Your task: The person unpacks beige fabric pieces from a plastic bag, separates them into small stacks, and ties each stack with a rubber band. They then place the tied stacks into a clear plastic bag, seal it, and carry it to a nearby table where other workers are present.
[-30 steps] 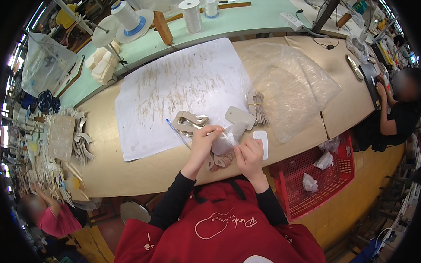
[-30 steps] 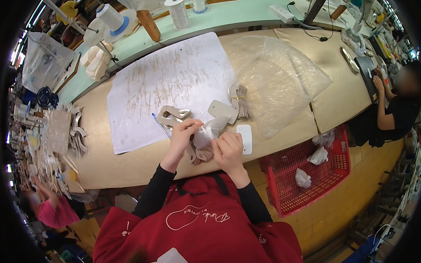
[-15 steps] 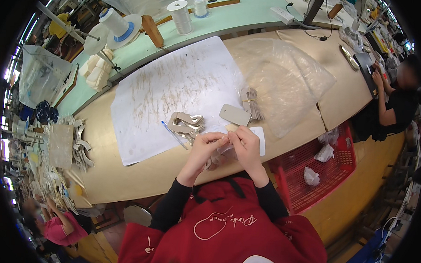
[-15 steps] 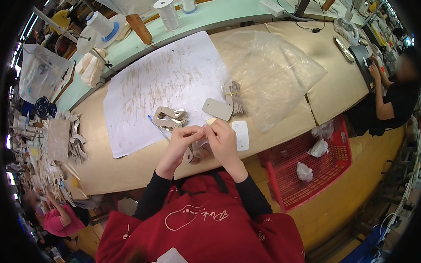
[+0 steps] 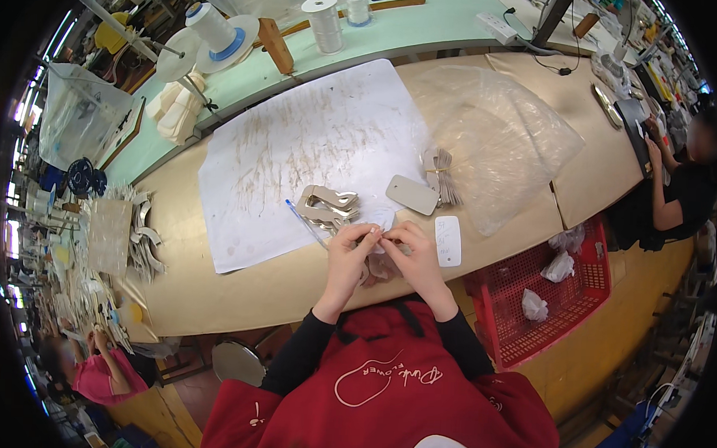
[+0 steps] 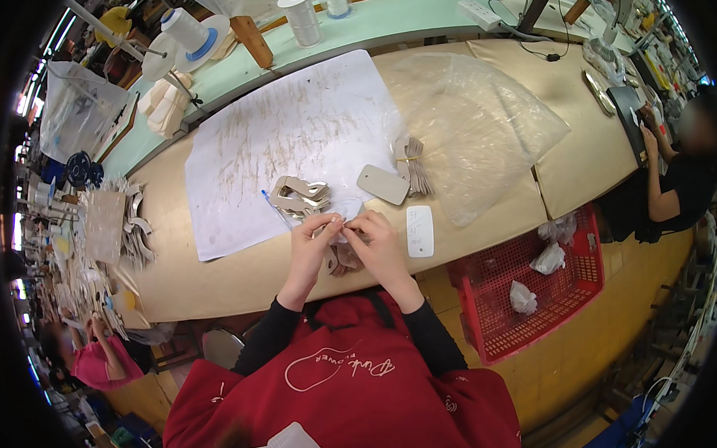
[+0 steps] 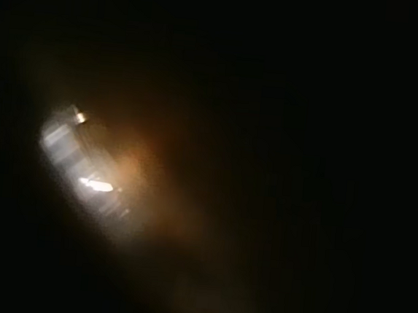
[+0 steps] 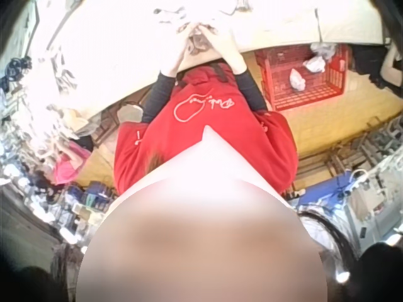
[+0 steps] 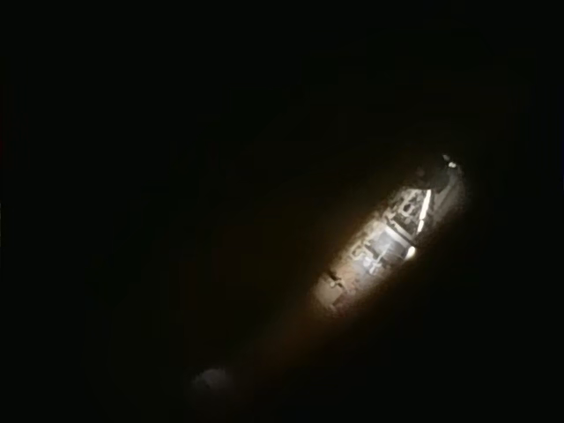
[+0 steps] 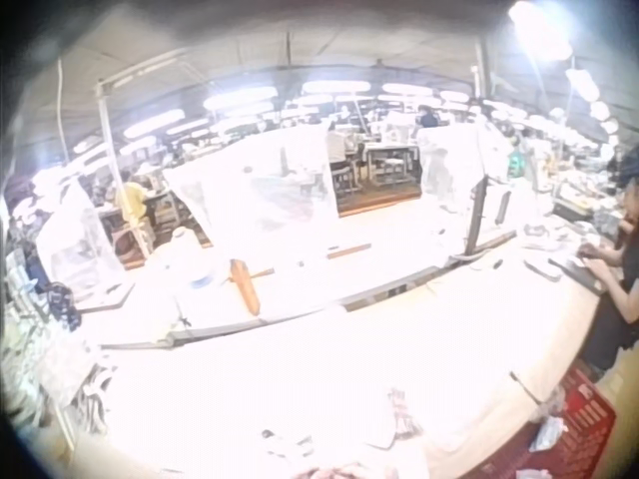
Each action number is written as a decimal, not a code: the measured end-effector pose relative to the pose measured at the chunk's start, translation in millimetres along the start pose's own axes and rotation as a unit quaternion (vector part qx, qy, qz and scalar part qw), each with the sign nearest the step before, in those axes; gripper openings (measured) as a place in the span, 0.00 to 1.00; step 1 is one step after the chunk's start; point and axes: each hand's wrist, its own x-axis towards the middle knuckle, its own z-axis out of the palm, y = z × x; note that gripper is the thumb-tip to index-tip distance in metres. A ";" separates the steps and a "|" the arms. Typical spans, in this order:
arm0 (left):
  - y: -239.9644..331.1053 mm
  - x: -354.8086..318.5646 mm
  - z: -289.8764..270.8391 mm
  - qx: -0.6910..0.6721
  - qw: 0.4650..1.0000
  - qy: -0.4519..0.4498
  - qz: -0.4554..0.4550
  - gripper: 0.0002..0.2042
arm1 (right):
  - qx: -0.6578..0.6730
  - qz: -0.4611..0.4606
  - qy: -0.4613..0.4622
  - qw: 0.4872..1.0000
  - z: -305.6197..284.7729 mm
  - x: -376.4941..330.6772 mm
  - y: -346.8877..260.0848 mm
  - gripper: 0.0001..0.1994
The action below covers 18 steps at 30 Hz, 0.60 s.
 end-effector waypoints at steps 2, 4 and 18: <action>1.6 -1.1 -0.4 0.097 0.993 0.030 0.052 0.06 | -0.088 -0.078 0.026 0.993 3.0 1.2 1.1 0.05; 5.4 -3.5 -0.7 0.209 0.967 0.052 0.132 0.05 | -0.133 -0.132 0.044 0.981 6.4 2.2 1.9 0.06; -11.2 -11.7 -18.7 0.049 0.988 -0.097 -0.110 0.08 | -0.069 -0.144 0.065 0.985 -3.8 1.6 -0.1 0.06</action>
